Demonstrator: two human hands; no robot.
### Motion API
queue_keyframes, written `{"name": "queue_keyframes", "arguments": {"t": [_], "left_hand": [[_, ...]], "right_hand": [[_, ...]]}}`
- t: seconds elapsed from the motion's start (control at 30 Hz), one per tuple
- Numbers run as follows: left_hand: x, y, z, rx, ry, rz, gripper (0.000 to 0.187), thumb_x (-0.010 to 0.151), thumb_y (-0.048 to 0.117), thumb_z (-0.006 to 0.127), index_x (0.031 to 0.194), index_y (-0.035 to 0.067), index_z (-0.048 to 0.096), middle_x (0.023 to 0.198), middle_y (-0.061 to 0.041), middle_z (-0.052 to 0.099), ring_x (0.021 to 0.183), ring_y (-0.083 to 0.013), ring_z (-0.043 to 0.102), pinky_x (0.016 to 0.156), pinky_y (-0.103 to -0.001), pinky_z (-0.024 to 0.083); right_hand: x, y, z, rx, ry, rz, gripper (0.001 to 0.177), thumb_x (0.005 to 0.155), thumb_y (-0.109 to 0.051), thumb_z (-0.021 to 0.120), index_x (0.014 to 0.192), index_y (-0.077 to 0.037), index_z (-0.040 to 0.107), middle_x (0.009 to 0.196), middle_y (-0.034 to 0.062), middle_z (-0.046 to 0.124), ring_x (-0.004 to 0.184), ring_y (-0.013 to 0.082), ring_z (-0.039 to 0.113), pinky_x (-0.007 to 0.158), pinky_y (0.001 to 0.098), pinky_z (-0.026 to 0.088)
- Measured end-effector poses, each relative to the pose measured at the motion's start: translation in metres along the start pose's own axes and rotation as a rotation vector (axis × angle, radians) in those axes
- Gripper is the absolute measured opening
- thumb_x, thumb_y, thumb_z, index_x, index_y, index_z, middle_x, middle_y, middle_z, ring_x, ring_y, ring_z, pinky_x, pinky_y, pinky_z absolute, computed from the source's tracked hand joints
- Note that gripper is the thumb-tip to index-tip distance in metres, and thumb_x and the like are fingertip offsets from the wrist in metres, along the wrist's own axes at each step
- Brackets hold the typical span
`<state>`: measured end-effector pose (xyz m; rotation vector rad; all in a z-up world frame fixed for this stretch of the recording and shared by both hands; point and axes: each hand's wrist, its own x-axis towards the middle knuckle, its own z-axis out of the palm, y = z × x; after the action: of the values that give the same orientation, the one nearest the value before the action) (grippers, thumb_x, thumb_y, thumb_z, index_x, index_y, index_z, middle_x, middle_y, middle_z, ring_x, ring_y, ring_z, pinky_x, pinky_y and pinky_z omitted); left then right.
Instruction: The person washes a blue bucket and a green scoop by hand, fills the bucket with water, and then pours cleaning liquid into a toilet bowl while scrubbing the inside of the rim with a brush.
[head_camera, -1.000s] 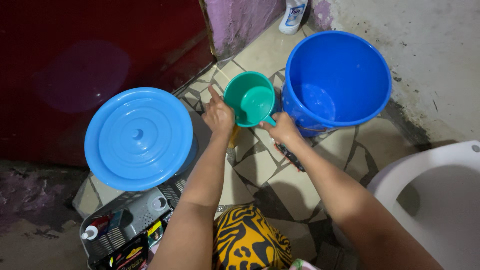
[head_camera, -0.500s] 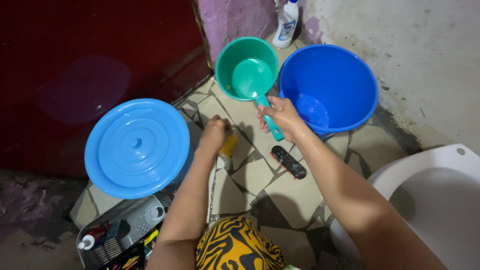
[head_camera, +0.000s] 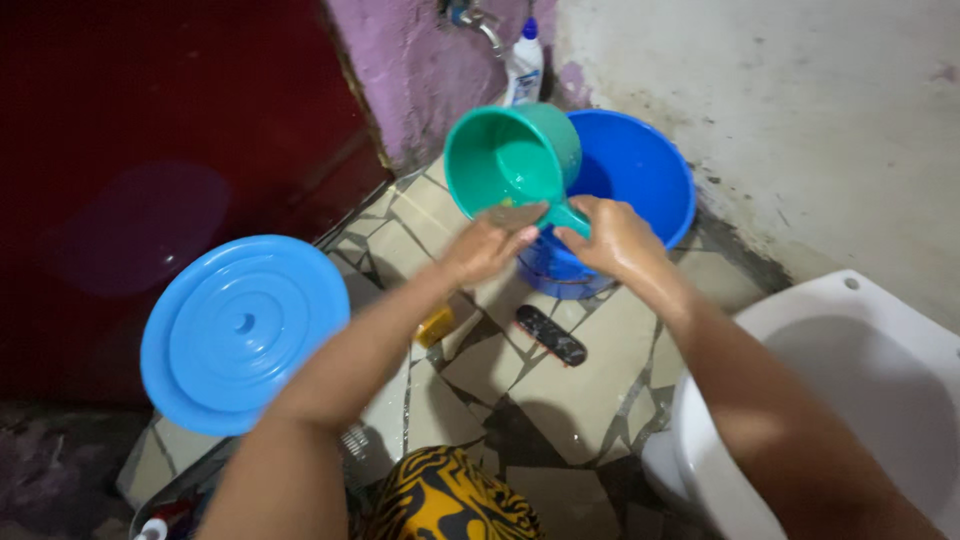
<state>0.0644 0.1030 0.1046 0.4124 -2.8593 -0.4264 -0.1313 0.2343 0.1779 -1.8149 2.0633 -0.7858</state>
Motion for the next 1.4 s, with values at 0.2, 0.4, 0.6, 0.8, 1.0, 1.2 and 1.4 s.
{"name": "queue_keyframes", "arguments": {"t": [0.2,0.4,0.6,0.8,1.0,1.2,1.4], "left_hand": [[0.103,-0.069,0.01,0.825,-0.011,0.074,0.064,0.094,0.047,0.04,0.143,0.007,0.052,0.158,-0.012,0.042,0.149,-0.0288,0.031,0.123,-0.048,0.025],[0.168,0.016,0.088,-0.078,-0.147,-0.039,0.063,0.094,0.042,0.042,0.147,0.009,0.048,0.161,-0.011,0.036,0.153,-0.0274,0.025,0.125,-0.048,0.017],[0.187,-0.042,0.079,0.773,-0.134,0.079,0.074,0.096,0.051,0.038,0.155,0.006,0.04,0.163,-0.01,0.029,0.153,-0.0235,0.017,0.127,-0.044,0.008],[0.225,-0.035,0.177,-0.022,0.022,-0.118,0.07,0.101,0.048,0.039,0.149,-0.003,0.044,0.153,-0.034,0.034,0.147,-0.0447,0.027,0.118,-0.052,0.016],[0.181,-0.033,0.119,0.05,0.1,0.206,0.054,0.109,0.038,0.029,0.149,0.009,0.053,0.153,-0.013,0.055,0.146,-0.0258,0.046,0.124,-0.044,0.029],[0.189,0.011,0.06,0.03,-0.245,-0.366,0.072,0.105,0.054,0.034,0.161,0.01,0.025,0.168,-0.009,0.019,0.156,-0.0252,0.013,0.128,-0.047,0.012],[0.195,0.067,0.027,-0.331,-0.087,-0.366,0.043,0.106,0.044,0.044,0.134,0.012,0.054,0.135,-0.01,0.052,0.135,-0.0286,0.045,0.121,-0.048,0.033]], "right_hand": [[-0.017,0.007,-0.025,-0.134,0.046,0.145,0.041,0.088,-0.035,0.074,0.119,-0.008,0.072,0.097,0.0234,0.072,0.092,0.0437,0.069,0.078,0.0536,0.055],[-0.025,0.033,-0.047,-0.186,0.082,0.34,0.042,0.091,-0.038,0.072,0.122,-0.009,0.071,0.096,0.0238,0.074,0.092,0.0433,0.071,0.08,0.0535,0.055],[-0.043,0.04,-0.052,-0.237,-0.006,0.412,0.047,0.09,-0.041,0.071,0.123,-0.009,0.065,0.097,0.0218,0.073,0.085,0.039,0.073,0.076,0.0526,0.057],[-0.042,0.035,-0.036,-0.369,0.128,0.296,0.036,0.095,-0.035,0.067,0.11,-0.003,0.064,0.098,0.0191,0.074,0.083,0.0415,0.072,0.07,0.0532,0.058],[-0.05,0.051,-0.043,-0.344,0.163,0.281,0.039,0.097,-0.033,0.065,0.117,0.0,0.06,0.101,0.0233,0.07,0.081,0.0422,0.072,0.065,0.0532,0.059],[-0.049,0.03,-0.017,-0.277,0.185,0.27,0.038,0.095,-0.032,0.067,0.116,-0.001,0.061,0.098,0.02,0.071,0.082,0.0439,0.071,0.07,0.0548,0.057],[-0.04,0.08,-0.002,0.14,0.333,0.347,0.038,0.09,-0.023,0.068,0.122,-0.002,0.065,0.086,0.0207,0.069,0.07,0.0372,0.065,0.059,0.0509,0.051]]}}
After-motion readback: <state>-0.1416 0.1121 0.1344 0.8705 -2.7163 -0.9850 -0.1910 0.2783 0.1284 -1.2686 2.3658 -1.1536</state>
